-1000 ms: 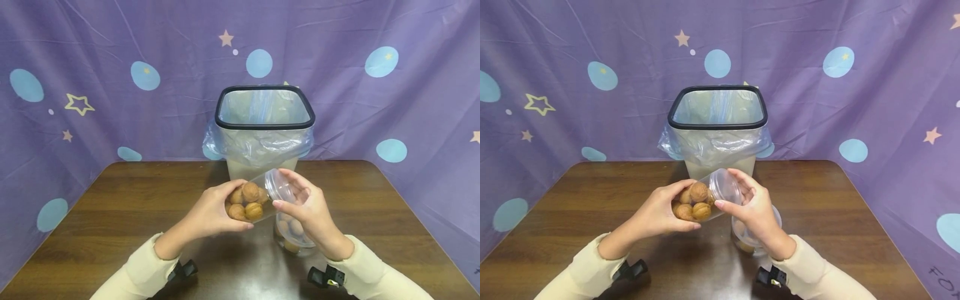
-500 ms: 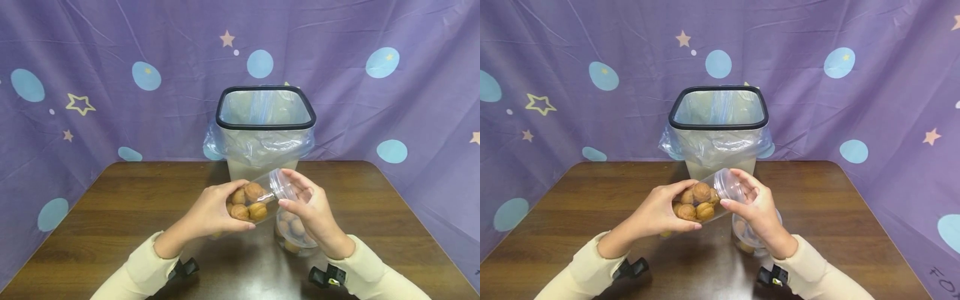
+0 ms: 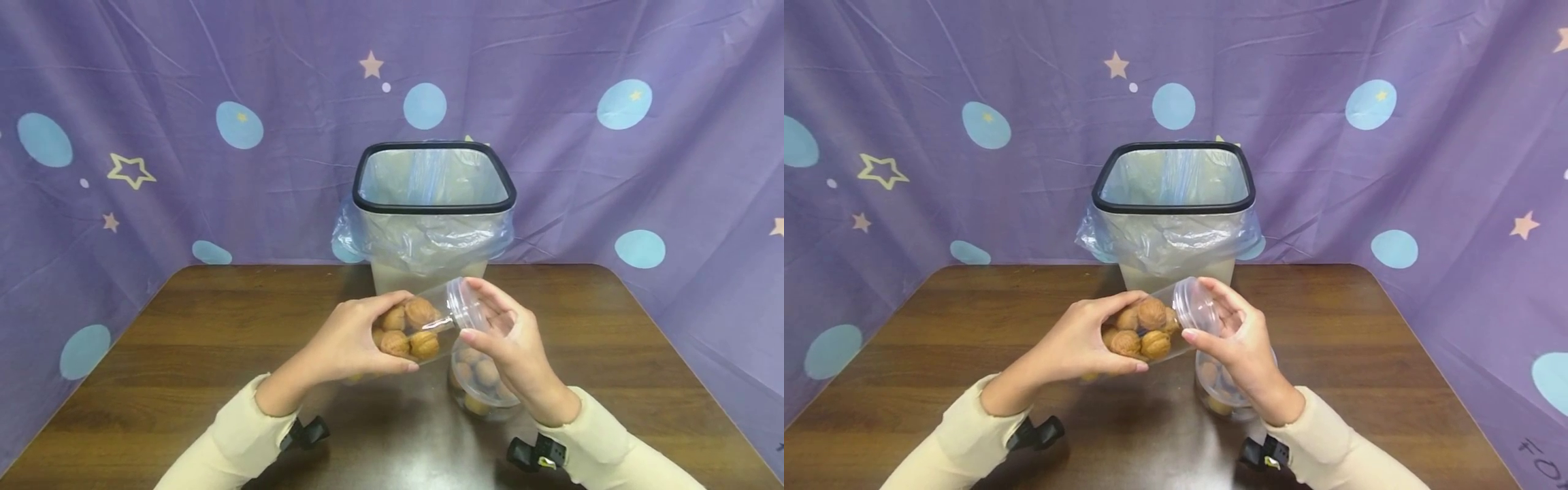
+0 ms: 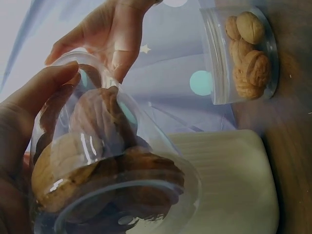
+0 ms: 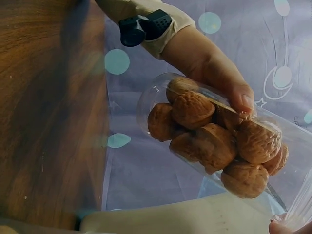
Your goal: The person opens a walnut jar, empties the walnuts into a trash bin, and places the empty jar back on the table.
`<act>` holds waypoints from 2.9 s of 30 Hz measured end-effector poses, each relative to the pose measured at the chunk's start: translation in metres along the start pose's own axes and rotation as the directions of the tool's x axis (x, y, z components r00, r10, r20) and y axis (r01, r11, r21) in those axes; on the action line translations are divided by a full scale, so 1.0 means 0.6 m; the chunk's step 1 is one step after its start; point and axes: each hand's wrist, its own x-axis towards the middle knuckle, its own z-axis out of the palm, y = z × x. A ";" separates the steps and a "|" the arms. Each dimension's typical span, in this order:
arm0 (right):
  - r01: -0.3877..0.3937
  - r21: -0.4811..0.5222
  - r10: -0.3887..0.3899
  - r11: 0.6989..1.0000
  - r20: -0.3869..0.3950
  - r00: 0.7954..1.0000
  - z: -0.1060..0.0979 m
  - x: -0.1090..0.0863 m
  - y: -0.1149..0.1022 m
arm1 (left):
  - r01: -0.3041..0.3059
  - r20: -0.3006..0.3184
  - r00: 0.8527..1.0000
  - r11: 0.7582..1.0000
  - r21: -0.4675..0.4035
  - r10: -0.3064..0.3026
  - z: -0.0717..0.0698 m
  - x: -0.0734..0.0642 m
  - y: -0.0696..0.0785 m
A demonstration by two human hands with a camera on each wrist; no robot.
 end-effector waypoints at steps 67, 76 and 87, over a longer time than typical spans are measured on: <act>-0.002 0.040 0.001 0.999 0.014 1.000 -0.022 0.002 0.023 | 0.044 0.058 0.997 0.998 -0.054 -0.041 0.017 0.008 -0.007; 0.000 0.033 -0.001 0.999 0.017 1.000 -0.025 0.003 0.024 | 0.040 0.054 0.998 0.997 -0.071 -0.036 0.020 0.007 -0.007; 0.053 -0.008 -0.053 0.999 0.065 0.996 -0.026 0.001 0.020 | 0.053 0.105 0.994 0.984 -0.170 -0.035 0.018 0.002 -0.009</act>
